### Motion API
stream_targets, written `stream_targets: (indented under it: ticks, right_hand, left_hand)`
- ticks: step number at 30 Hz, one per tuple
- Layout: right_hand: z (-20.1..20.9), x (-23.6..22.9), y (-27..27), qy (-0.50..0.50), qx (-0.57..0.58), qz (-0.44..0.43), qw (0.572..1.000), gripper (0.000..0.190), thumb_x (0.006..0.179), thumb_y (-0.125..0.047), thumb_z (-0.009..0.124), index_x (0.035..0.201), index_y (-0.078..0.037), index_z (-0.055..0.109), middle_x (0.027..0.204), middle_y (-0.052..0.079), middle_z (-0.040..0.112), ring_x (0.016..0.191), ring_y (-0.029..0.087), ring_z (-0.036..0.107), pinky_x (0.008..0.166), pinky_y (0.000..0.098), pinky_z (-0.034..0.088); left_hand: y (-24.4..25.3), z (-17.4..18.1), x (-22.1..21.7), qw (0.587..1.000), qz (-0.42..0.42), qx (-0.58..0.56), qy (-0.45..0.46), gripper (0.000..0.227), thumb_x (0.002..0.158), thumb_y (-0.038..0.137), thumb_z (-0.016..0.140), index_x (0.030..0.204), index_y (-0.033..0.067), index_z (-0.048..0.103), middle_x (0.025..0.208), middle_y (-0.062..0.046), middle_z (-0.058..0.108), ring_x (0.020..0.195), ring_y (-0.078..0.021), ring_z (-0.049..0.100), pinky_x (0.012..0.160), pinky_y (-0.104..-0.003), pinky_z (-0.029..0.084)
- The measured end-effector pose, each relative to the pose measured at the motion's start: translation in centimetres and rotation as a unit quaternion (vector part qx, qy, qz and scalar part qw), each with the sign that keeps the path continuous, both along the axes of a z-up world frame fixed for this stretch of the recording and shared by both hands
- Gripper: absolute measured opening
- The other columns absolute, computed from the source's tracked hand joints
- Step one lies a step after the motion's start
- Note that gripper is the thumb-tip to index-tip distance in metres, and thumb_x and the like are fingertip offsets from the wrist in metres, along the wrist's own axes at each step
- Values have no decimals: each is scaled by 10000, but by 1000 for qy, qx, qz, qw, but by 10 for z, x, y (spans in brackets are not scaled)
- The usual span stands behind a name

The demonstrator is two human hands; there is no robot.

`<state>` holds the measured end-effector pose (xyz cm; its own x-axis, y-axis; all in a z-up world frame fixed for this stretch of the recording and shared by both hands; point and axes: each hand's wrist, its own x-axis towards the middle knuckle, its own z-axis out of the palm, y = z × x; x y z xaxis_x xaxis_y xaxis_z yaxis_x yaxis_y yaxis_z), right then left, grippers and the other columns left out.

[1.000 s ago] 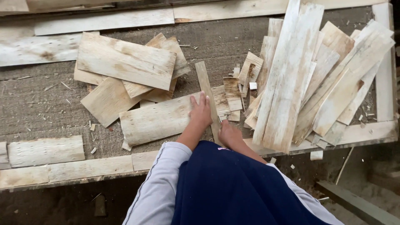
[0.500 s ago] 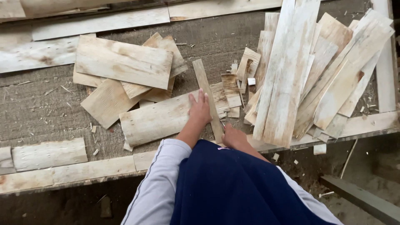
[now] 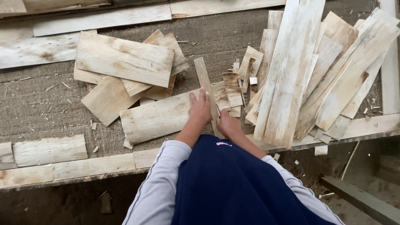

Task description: The person uses a red utility knife to scrape the surface of multiple wooden planks on a workbench. They repeatedly pick up planks, scrape them, and place them back down, handling each piece individually.

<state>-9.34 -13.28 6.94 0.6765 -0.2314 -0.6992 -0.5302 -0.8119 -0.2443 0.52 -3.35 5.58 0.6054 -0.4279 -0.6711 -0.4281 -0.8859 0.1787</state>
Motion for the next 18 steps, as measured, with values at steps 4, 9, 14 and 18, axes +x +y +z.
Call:
stream_targets:
  ticks: [4,9,14,18]
  right_hand:
    - [6,0,3,-2,-7,6,1000,361,991,-368,385,1184,-70,445,1046,278,728,1053,464,712,900,579,537]
    - [5,11,-2,29,10,12,999,346,962,-330,387,1160,-52,449,1086,281,718,1074,477,696,914,574,531]
    - [-16,5,-6,40,13,14,999,397,932,-387,433,1156,-61,464,1096,266,723,1079,458,702,908,572,535]
    - [20,3,1,56,10,14,998,325,942,-284,390,1153,-48,466,1120,267,722,1109,459,695,940,564,527]
  left_hand:
    - [0,-4,-1,1000,2,-2,-1,1035,787,281,771,1630,90,202,1717,-103,-4,1472,-581,45,807,-755,543]
    - [-2,-1,1,1000,3,1,-5,987,798,212,709,1632,79,197,1719,-116,-5,1476,-584,48,820,-757,532]
    - [-2,0,1,1000,5,0,-1,994,781,199,694,1634,84,195,1722,-110,-15,1479,-587,38,839,-761,521]
    - [-1,10,-1,1000,1,1,4,962,808,182,672,1635,82,190,1723,-111,-18,1479,-583,44,838,-741,534]
